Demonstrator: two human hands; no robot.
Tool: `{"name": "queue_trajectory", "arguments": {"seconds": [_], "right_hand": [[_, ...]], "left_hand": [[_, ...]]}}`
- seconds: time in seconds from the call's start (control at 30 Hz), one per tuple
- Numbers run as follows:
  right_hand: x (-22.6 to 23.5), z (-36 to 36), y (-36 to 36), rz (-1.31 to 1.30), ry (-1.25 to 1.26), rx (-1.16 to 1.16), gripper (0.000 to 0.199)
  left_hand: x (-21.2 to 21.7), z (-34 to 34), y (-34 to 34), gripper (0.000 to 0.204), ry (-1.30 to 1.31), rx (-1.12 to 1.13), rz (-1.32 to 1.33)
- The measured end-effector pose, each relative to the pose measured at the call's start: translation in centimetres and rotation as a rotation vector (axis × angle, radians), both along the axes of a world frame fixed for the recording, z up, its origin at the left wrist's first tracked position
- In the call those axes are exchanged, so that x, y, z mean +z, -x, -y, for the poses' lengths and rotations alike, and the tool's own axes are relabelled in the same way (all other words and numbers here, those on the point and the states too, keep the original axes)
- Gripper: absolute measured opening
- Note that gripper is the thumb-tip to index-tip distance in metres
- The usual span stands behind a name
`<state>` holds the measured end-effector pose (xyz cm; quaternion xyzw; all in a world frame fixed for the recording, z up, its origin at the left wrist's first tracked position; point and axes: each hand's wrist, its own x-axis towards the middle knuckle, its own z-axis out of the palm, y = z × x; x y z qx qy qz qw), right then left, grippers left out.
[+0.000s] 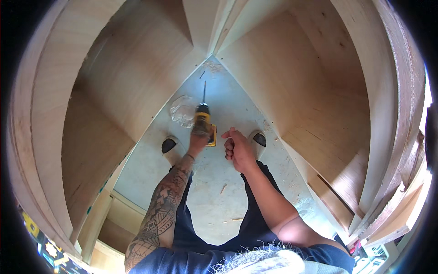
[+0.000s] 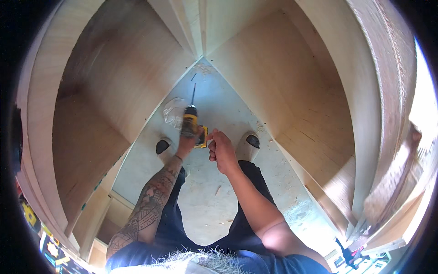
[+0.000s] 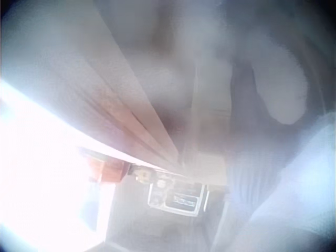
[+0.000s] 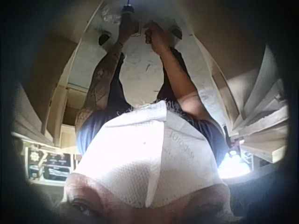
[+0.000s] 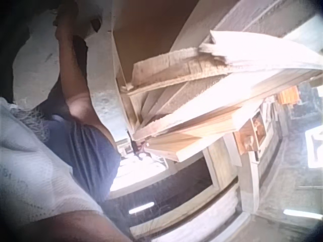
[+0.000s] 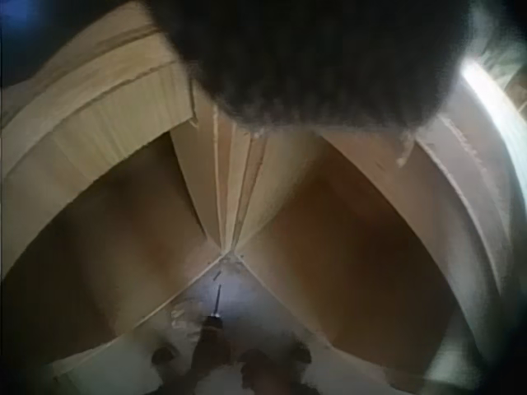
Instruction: Assembling a curved wooden cabinet component by measuring, marking, and drilling screws into a back panel.
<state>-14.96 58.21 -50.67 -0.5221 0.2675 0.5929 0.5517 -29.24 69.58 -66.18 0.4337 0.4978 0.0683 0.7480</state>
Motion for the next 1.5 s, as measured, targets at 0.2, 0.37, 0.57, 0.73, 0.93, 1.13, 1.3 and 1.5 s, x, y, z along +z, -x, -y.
{"name": "queue_trajectory", "arguments": {"seconds": [0.2,0.37,0.57,0.73,0.93,1.13,1.3,1.5], "right_hand": [[3.3,-3.2,3.8,-0.106,-0.199,-0.015,0.044],[1.9,-0.7,2.6,-0.076,-0.078,-0.001,0.038],[3.4,-1.6,1.8,-0.056,-0.083,-0.007,0.028],[0.8,1.5,-0.9,-0.009,-0.021,-0.080,0.026],[-0.8,0.6,-0.8,-0.015,-0.046,0.017,0.029],[-0.1,-3.5,0.4,0.027,-0.098,-0.034,0.031],[-2.9,-0.5,-0.8,0.070,-0.011,-0.029,0.029],[-0.7,-0.5,-0.5,0.217,0.080,0.078,0.032]], "left_hand": [[-5.1,-0.2,12.2,0.067,0.278,-0.219,0.074],[-0.7,1.7,9.9,0.066,0.018,-0.601,0.065],[4.7,-2.9,10.2,0.054,-0.243,-1.126,-0.054],[2.7,-5.3,-0.8,0.038,-0.237,-1.495,-0.203],[-7.3,-11.8,-7.3,0.057,-0.948,-1.110,-0.425],[-17.4,-22.1,-6.3,0.061,-1.304,-1.483,-0.890],[-20.4,-15.3,-7.9,0.059,-1.184,-1.244,-0.628],[-7.1,-12.7,-2.7,0.062,-1.039,-0.749,-0.319]]}}
